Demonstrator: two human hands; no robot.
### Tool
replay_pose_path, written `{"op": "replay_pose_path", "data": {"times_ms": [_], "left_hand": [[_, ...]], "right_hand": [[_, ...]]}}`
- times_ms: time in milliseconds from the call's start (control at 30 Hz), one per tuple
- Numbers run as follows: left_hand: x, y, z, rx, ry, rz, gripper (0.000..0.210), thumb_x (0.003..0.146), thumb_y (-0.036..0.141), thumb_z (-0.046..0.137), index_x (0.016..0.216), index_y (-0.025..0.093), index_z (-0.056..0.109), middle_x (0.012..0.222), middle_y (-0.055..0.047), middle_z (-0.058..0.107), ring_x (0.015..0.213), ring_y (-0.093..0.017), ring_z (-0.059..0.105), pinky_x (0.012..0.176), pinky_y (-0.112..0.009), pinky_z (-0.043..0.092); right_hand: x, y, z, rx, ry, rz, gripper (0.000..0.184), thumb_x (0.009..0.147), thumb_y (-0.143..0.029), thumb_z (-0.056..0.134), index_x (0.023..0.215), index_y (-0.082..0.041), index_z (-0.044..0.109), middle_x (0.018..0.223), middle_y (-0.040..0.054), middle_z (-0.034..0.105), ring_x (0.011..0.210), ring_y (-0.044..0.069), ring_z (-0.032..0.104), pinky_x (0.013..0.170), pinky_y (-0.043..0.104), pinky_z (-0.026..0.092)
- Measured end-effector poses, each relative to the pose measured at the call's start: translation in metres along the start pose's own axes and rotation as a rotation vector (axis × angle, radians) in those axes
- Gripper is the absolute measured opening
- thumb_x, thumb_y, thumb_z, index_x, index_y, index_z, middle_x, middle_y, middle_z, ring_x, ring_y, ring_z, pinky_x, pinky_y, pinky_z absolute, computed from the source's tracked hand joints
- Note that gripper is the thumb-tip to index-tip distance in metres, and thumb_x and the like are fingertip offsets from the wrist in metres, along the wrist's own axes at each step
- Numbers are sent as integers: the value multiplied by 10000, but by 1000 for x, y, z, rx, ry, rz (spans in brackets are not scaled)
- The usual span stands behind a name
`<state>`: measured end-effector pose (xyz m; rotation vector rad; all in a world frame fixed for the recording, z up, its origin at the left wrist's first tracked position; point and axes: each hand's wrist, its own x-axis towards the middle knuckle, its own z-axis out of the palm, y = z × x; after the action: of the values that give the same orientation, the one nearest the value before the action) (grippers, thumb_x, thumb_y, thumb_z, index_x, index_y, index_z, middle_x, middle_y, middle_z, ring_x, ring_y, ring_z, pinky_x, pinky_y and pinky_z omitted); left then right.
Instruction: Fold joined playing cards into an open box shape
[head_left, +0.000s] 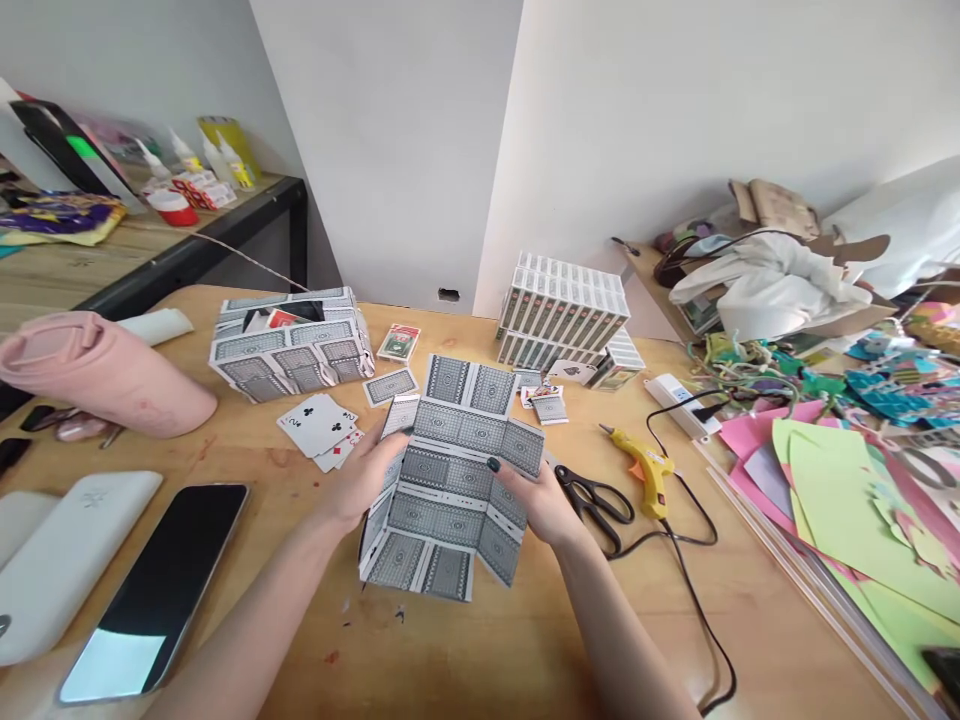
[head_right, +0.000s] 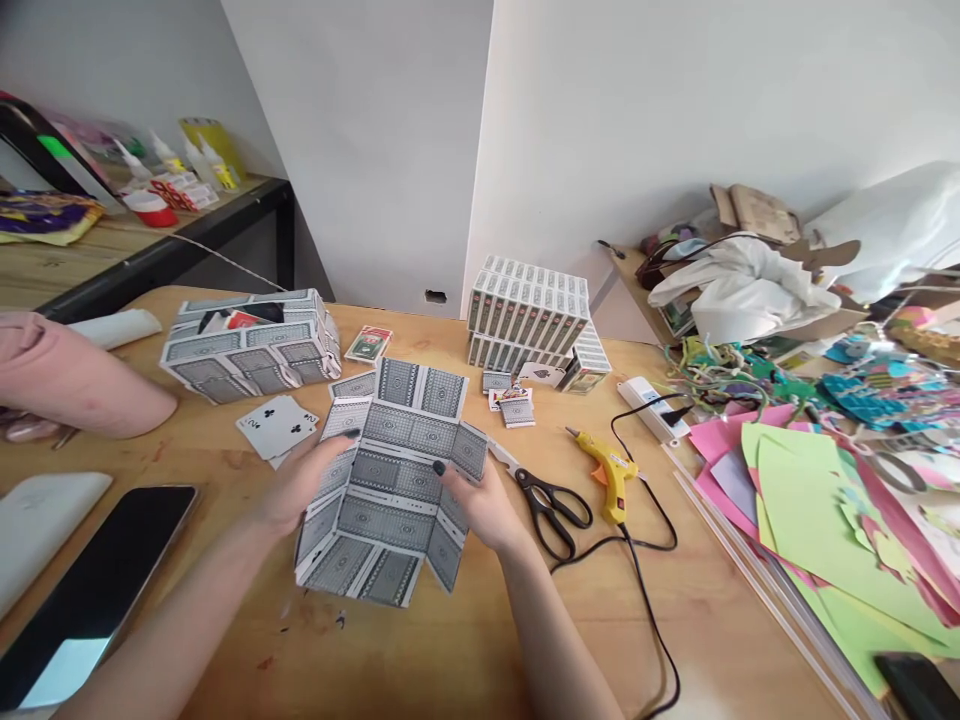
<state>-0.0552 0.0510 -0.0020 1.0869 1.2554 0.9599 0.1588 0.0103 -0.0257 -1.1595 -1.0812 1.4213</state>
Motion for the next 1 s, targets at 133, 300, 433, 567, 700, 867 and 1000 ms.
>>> {"op": "replay_pose_path", "data": {"times_ms": [133,300,433,567,700,867,1000], "left_hand": [[5,2,11,203,68,134,494,831,531,424,1158,196,580,1210,-51,601,1228,-256,432,1037,-350,317],[4,8,15,192,63,108,526,820,546,427,1136,157,588,1162,-65,624,1205,-259,448,1023,-348,325],[1,23,9,19,-128,-23,417,730,412,539,1035,145,638,955,-64,691,1002,-285,584,863,-361,451],[7,30,9,78,-52,2,299,666,274,488,882,146,650,800,-24,679,855,-247,606,773,-321,469],[18,30,17,247,179,94,223,654,239,426,758,171,612,722,4,633,867,-217,566,770,-275,443],[11,30,16,149,-140,95,236,647,241,454,815,161,598,796,-6,637,845,-219,565,770,-289,446],[3,13,16,323,-142,-27,236,643,251,456,813,175,602,782,-8,641,838,-241,572,781,-320,442]], "right_hand": [[-1,-11,4,-306,58,-188,309,807,-285,534,1096,-191,591,1157,74,613,1091,233,537,976,406,389],[-4,-23,1,-402,29,-252,303,825,-226,484,1109,-190,583,1112,68,626,1043,216,555,952,383,408],[-4,-23,-6,-431,91,-254,250,817,-212,481,1033,-178,601,1049,72,640,1003,220,562,911,379,427],[-9,-26,1,-499,87,-275,323,825,-187,452,1126,-201,570,1066,71,630,963,217,567,880,368,433],[-13,-33,13,-523,113,-303,367,817,-168,436,1164,-213,546,1063,68,630,955,223,566,854,363,443],[-7,-36,6,-514,242,-299,280,795,-186,441,1032,-188,590,1010,79,641,945,239,565,862,390,447],[-1,-35,-1,-517,307,-280,235,783,-198,443,956,-192,601,1008,76,644,944,243,561,882,416,439]]}}
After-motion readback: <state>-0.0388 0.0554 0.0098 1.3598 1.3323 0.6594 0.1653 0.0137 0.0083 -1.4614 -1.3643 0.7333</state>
